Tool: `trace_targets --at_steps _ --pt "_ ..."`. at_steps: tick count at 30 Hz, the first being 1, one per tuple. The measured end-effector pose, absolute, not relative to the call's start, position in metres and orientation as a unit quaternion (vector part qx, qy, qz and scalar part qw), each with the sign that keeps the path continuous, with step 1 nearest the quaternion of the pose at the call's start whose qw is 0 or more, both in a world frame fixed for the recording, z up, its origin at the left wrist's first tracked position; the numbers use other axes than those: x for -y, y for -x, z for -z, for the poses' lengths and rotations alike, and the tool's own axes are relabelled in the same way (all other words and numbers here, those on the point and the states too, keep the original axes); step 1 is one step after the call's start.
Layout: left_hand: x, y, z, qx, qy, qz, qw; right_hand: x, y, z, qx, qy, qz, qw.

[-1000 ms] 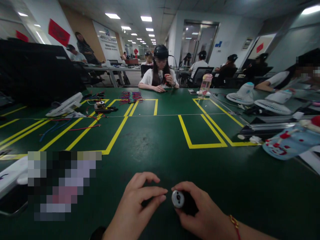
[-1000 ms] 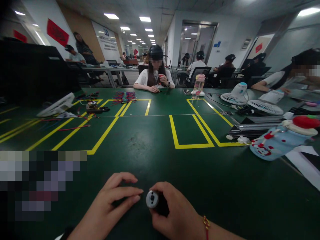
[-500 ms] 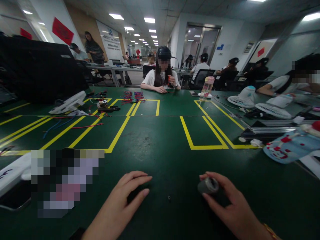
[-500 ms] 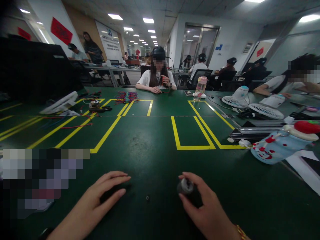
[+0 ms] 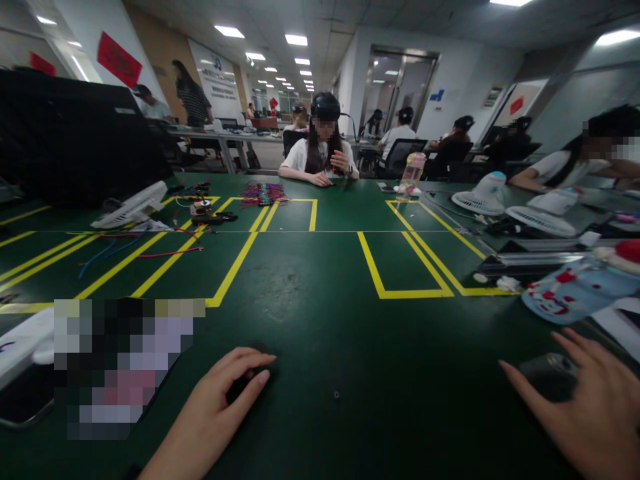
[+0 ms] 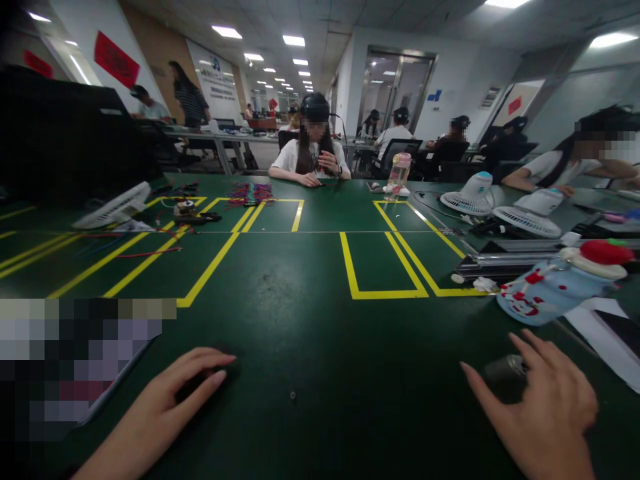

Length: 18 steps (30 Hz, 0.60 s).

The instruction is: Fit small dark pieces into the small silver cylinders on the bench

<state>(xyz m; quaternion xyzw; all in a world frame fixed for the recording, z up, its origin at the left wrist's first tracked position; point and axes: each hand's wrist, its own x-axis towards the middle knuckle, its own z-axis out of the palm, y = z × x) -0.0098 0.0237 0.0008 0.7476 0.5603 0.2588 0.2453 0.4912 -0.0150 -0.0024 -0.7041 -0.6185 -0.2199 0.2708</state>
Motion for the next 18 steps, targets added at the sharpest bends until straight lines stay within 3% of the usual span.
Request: trace_targets --at_steps 2,5,9,13,18 --pt "-0.023 0.01 0.0 -0.562 -0.749 -0.253 0.243 0.008 -0.437 -0.01 0.718 0.623 0.181 0.252" --pt "-0.024 0.011 0.001 -0.559 -0.754 -0.256 0.231 -0.002 -0.351 -0.02 0.845 0.498 -0.027 0.192" --pt "-0.023 0.01 0.003 -0.559 -0.756 -0.258 0.223 -0.015 -0.274 -0.023 0.86 0.442 -0.192 0.167" --pt "-0.022 0.01 0.002 -0.557 -0.757 -0.249 0.233 -0.021 -0.285 -0.031 0.858 0.442 -0.162 0.205" --pt "-0.024 0.008 0.0 -0.551 -0.762 -0.24 0.24 -0.018 -0.406 -0.044 0.763 0.585 0.071 0.266"
